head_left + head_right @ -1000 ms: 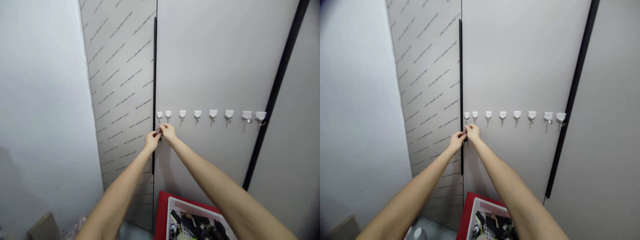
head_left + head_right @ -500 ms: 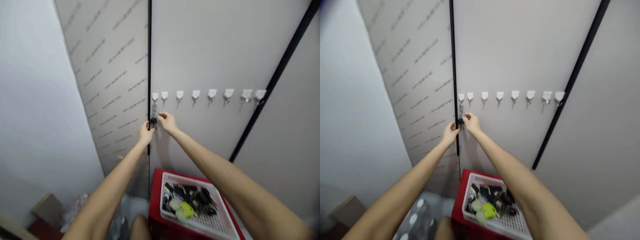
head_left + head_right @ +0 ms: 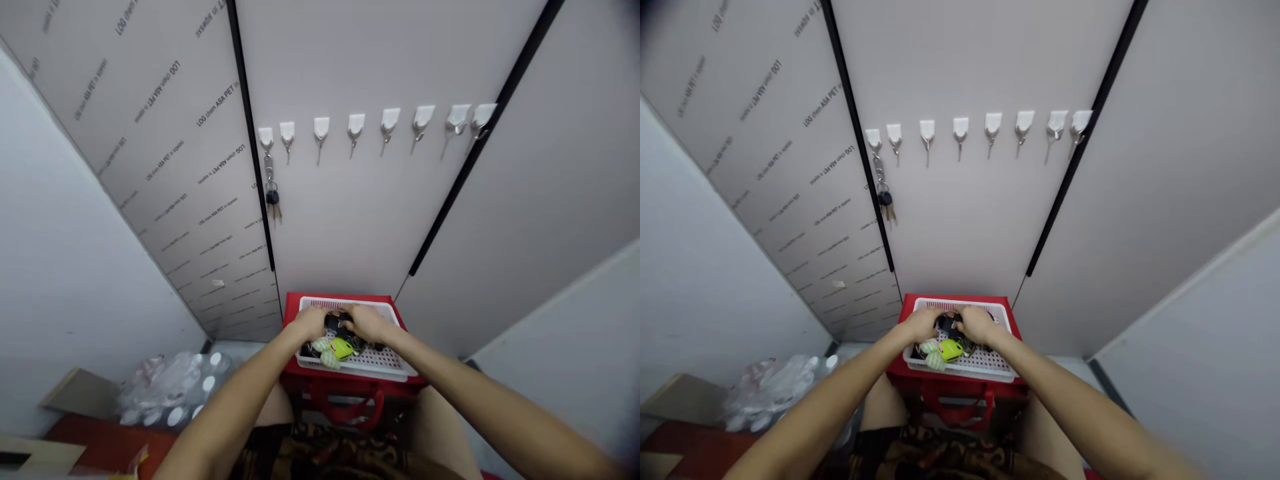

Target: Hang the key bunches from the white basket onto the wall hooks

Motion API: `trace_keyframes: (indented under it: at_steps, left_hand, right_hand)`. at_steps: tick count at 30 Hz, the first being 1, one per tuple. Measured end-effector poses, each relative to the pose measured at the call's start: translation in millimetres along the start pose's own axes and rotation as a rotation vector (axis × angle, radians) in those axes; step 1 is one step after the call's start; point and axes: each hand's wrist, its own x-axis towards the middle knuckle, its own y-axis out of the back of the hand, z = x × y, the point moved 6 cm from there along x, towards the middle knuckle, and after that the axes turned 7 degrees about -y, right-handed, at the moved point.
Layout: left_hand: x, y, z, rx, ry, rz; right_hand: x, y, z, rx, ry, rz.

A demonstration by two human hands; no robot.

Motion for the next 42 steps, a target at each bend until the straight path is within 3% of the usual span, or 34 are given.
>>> trace_keyframes:
  at_steps: [8, 14, 19, 23, 27, 31, 38, 42]
  left_hand:
    - [7.7, 3.3, -2.4, 0.017, 0.104, 0.06]
    - [6.1, 26.8, 4.3, -0.135, 0.037, 0.183]
    - [-2.6, 61.0, 20.5, -0.249, -0.084, 0.397]
    - [-6.1, 84.9, 26.4, -0.375, -0.084, 0.574]
    - [3.3, 104.9, 19.6, -0.631, -0.047, 0.632]
    - [12.9, 136.6, 9.2, -0.934, -0.031, 0.732]
    - [21.2, 211.8, -13.2, -1.087, 0.094, 0.887]
    - [30.0, 236.7, -16.7, -1.094, 0.108, 0.884]
  right_hand:
    - [-6.1, 24.8, 4.2, 0.267, 0.025, 0.041]
    - [-13.8, 48.7, 0.5, 0.618, 0.013, 0.056]
    - [-15.4, 84.8, -9.3, 0.726, -0.017, 0.187]
    - [-6.8, 114.9, -34.7, 0.793, 0.109, 0.219]
    - [9.6, 144.8, -65.9, 0.8, 0.208, 0.276]
    - [32.6, 174.3, -104.1, 0.844, 0.282, 0.302]
    - [79.4, 234.5, -150.9, 0.82, 0.28, 0.678]
    - [95.7, 252.6, -158.8, 0.79, 0.197, 0.807]
